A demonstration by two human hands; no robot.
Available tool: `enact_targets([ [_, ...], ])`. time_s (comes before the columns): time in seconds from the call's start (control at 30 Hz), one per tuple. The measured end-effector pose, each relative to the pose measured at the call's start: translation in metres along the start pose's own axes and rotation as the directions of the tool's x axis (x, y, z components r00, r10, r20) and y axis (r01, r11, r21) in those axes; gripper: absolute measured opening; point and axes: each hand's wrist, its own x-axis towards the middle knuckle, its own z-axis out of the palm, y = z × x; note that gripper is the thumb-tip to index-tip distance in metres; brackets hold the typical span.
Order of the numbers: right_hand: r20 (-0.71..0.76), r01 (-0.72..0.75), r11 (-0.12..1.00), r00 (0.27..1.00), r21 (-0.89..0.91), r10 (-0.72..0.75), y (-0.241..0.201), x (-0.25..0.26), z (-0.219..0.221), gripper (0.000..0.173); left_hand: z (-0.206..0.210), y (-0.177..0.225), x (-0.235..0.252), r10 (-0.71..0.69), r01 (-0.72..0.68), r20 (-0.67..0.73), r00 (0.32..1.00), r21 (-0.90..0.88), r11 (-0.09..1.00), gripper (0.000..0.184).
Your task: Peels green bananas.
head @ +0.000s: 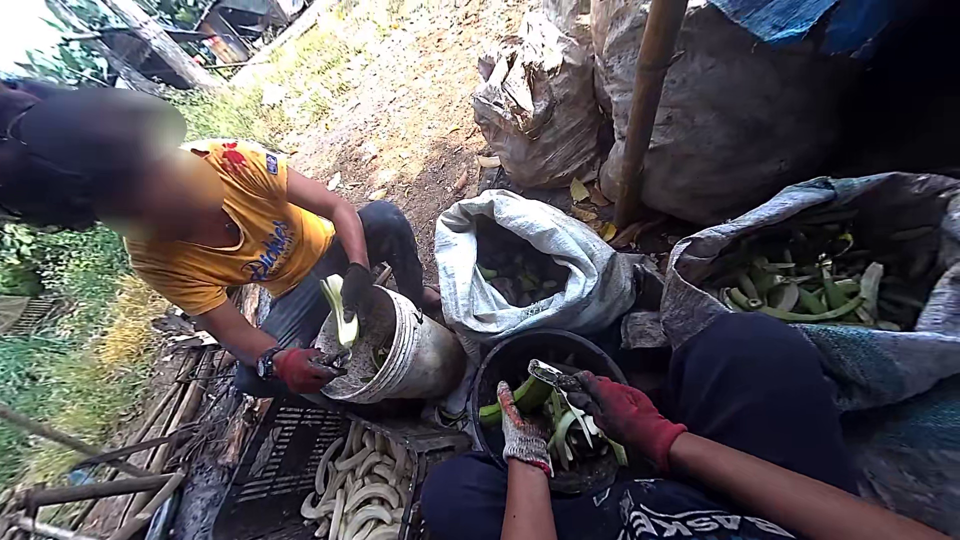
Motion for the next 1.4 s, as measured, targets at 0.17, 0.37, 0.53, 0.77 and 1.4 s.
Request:
enact_targets([
  [0.17, 0.164, 0.005, 0.999, 0.986, 0.043, -0.012, 0.002, 0.022, 0.004, 0.04, -0.007, -0.014, -0.012, 0.034, -0.035, 0.092, 0.995, 0.014, 0.999, 0.047],
  [0.37, 0.062, 0.235, 0.945, 0.965, 0.225, -0.255, 0.02, 0.01, 0.009, 0.038, -0.011, 0.0, -0.001, 0.054, -0.04, 0.211, 0.976, -0.071, 0.997, 0.051],
  [0.53, 0.096, 0.32, 0.947, 0.942, 0.033, -0.322, 0.011, -0.013, 0.002, 0.04, -0.001, 0.007, -0.006, -0.006, 0.044, 0.199, 0.98, -0.185, 0.982, 0.053],
  [0.77, 0.181, 0.215, 0.976, 0.962, -0.036, -0.205, -0.001, -0.015, 0.001, 0.038, -0.003, 0.009, -0.014, 0.117, -0.105, 0.188, 0.975, -0.071, 0.992, 0.064],
  [1.4, 0.114, 0.392, 0.919, 0.916, -0.045, -0.385, 0.002, -0.02, 0.009, 0.038, 0.0, 0.022, -0.005, 0.085, -0.075, 0.249, 0.965, -0.049, 0.996, 0.066],
])
